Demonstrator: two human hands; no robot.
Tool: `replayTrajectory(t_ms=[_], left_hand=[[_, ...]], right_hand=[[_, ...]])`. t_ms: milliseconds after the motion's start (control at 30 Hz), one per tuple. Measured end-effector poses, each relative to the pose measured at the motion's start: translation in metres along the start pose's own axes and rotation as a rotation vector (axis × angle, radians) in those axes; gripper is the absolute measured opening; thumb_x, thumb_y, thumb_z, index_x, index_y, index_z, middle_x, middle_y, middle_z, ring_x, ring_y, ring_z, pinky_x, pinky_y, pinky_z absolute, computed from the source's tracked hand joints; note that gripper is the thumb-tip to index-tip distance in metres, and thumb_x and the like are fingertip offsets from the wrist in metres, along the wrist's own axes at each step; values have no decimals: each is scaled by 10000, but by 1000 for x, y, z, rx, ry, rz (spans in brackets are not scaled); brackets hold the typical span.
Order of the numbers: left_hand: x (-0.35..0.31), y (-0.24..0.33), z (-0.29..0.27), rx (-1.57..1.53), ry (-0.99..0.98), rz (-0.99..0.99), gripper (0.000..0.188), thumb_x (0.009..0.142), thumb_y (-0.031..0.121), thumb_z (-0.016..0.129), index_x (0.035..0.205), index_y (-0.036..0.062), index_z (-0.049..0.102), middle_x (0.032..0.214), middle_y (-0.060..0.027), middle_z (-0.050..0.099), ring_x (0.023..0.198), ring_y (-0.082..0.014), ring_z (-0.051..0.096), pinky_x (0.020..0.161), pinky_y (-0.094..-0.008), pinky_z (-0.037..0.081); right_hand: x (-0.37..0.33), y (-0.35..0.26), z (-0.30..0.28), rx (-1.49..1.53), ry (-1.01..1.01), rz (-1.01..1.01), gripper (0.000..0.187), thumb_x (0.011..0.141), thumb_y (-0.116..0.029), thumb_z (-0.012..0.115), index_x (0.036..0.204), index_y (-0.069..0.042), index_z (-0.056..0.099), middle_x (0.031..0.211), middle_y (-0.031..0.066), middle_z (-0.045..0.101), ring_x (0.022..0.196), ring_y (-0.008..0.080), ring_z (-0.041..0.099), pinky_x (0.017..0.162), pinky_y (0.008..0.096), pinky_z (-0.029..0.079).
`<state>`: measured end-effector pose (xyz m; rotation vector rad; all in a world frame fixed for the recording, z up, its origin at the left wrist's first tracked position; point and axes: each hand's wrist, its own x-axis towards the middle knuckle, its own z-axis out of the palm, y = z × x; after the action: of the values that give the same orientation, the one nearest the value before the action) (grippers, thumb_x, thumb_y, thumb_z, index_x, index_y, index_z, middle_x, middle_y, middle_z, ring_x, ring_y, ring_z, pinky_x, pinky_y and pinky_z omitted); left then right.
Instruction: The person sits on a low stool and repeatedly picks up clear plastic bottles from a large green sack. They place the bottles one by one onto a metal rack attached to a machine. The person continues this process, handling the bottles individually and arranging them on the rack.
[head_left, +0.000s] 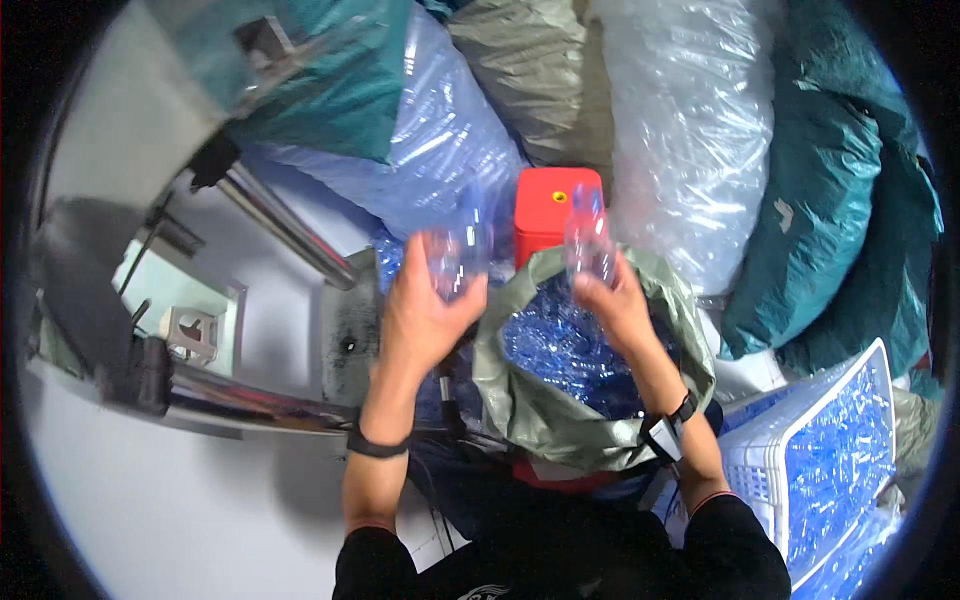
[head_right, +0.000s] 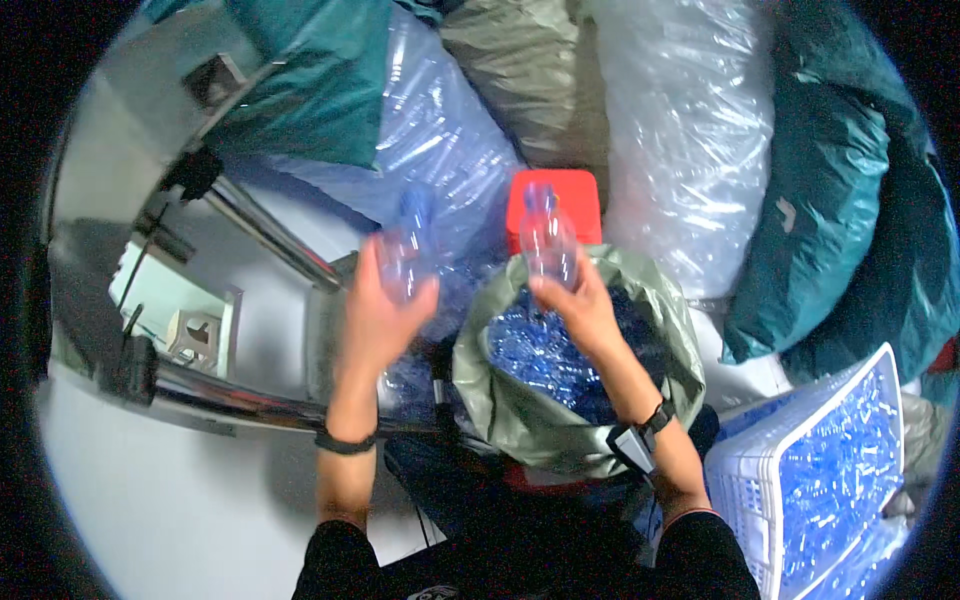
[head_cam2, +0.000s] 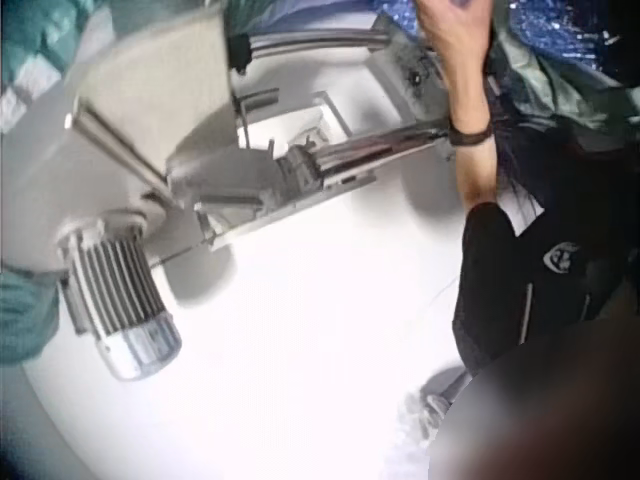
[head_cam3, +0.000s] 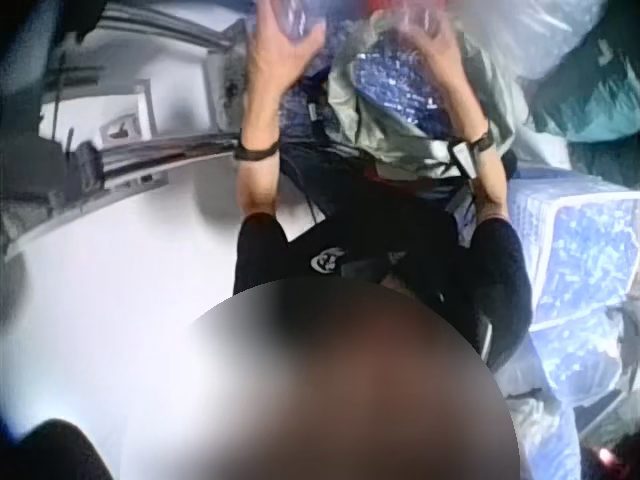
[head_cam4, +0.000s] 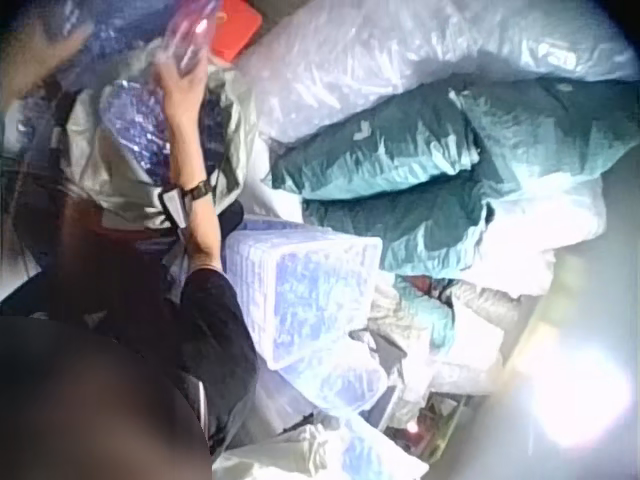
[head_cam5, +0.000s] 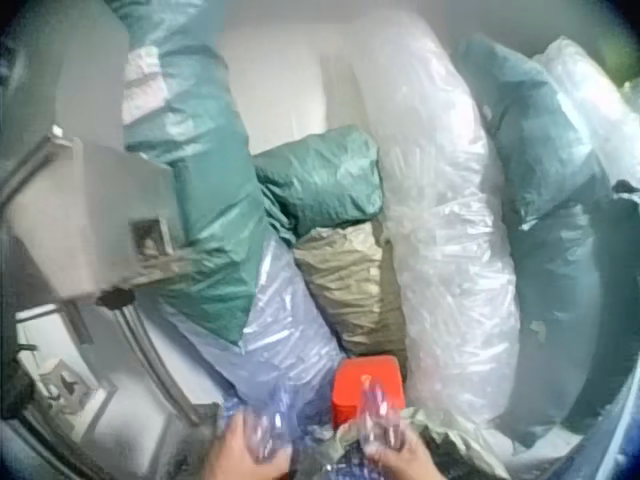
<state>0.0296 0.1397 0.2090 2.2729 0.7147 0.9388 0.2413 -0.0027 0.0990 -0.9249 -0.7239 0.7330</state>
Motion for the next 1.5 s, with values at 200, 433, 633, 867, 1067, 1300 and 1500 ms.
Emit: replayTrajectory(t_ms=[200, 433, 633, 867, 1067, 1300, 1500], left_hand=[[123, 63, -45, -512, 144, 304, 589, 886, 207, 795, 1323, 23, 445, 1177, -118, 641, 906, -203, 716, 595, -293, 593], [93, 51, -67, -760, 277, 191, 524, 939, 148, 745, 1356, 20, 455, 1130, -89, 626, 805, -135, 660, 545, -241, 536], [85, 30, -96, -427, 240, 120, 559, 929, 209, 766, 1393, 49, 501, 1054, -26, 662, 753, -68, 580, 543, -209, 447], [56, 9, -70, -1051, 137, 80, 608, 1091, 378, 447, 1553, -3, 342, 1609, -183, 351, 1434, -330, 425, 1172, -489, 372], [-63, -73, 63, -1134, 110, -259, 584, 1039, 296, 509, 1562, 89, 351, 1563, -181, 408, 1406, -345, 437, 1160, -481, 369], [-156, -154, 184, -25, -497, -188, 539, 941, 155, 632, 1454, 74, 489, 1464, -173, 497, 1317, -375, 500, 1092, -495, 417], [-131, -178, 226, 395, -477, 196, 538, 843, 116, 740, 1356, 57, 588, 1369, -165, 550, 1278, -376, 526, 1056, -492, 441]], right_hand=[[90, -112, 114, 26, 25, -510, 822, 937, -97, 740, 1591, -27, 247, 1326, 156, 545, 1068, 188, 634, 827, 312, 574], [111, -123, 182, -133, -3, -656, 894, 893, -153, 802, 1586, 5, 261, 1433, 230, 509, 1235, 261, 579, 998, 366, 521], [108, -95, 213, -85, 60, -731, 897, 846, -143, 817, 1567, 30, 312, 1521, 269, 459, 1407, 349, 470, 1162, 414, 377], [112, -72, 232, -396, 158, -993, 865, 813, -68, 745, 1586, -113, 358, 1528, 156, 446, 1189, 325, 558, 1019, 417, 466], [71, -31, 299, -526, -731, -1045, 348, 689, -25, 617, 920, -191, 818, 1138, 71, 754, 1065, 300, 686, 847, 470, 545], [-4, 70, 124, -604, -356, -413, 366, 776, -18, 638, 1098, -130, 772, 1141, 121, 730, 1049, 320, 687, 913, 407, 548], [-92, 147, -83, -1265, 425, -19, 625, 756, -51, 737, 1359, -59, 574, 1257, 192, 616, 1176, 413, 571, 1006, 488, 487]])
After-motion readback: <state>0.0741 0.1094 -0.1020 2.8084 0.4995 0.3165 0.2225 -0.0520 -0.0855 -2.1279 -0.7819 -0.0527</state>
